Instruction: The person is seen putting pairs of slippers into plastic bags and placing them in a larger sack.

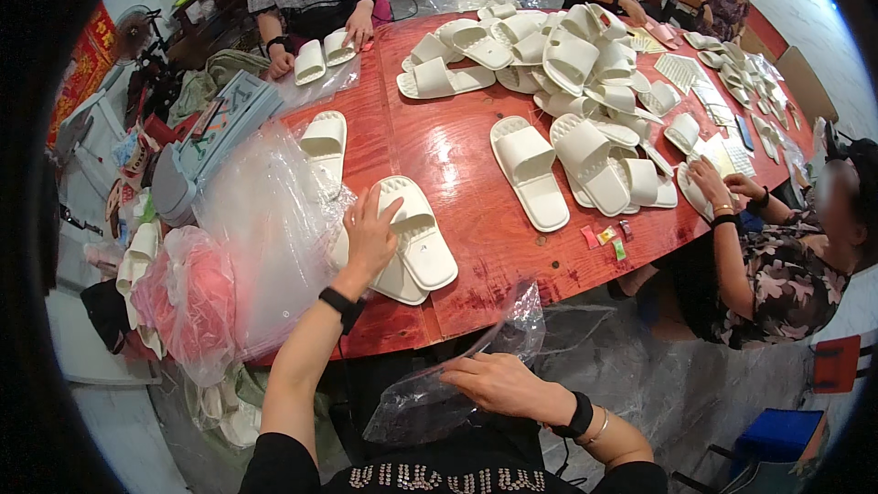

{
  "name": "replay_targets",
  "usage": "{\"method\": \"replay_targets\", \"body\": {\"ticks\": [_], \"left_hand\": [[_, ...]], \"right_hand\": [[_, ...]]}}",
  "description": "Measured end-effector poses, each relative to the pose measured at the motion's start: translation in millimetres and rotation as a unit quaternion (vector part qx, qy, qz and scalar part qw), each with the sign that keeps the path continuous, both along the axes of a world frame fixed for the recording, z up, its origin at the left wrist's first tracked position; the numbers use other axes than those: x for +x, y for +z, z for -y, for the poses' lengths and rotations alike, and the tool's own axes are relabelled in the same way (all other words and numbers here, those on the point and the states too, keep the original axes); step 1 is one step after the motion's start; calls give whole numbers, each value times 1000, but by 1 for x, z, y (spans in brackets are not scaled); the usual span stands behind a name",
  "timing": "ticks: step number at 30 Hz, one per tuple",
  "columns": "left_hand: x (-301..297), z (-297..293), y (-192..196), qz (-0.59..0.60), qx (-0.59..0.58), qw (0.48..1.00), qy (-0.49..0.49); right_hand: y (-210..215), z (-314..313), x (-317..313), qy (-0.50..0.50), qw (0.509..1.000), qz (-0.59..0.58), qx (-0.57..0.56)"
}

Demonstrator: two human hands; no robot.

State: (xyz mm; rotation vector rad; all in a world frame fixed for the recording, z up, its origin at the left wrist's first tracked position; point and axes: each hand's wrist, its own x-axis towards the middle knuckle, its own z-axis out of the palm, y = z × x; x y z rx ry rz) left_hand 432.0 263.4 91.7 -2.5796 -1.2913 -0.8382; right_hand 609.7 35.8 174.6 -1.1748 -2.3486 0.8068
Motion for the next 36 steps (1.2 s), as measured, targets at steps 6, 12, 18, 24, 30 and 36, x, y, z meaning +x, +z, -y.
{"method": "replay_targets", "body": {"ticks": [6,12,18,24,30,36], "left_hand": [[-38,81,-36,175,-469,866,-4],[-5,61,-62,231,-365,894,119],[22,27,-52,174,-349,860,329],[7,52,-63,104,-276,948,119],[23,45,-41,117,-357,918,129],[52,3,-59,121,-333,909,220]], "right_hand": [[1,-9,18,-15,1000,16,7],[13,-13,28,-48,997,49,30],[16,-1,28,-57,998,30,-2],[11,0,39,-87,996,8,5],[10,1,38,-72,997,8,-8],[24,1,35,-82,996,30,1]]}}
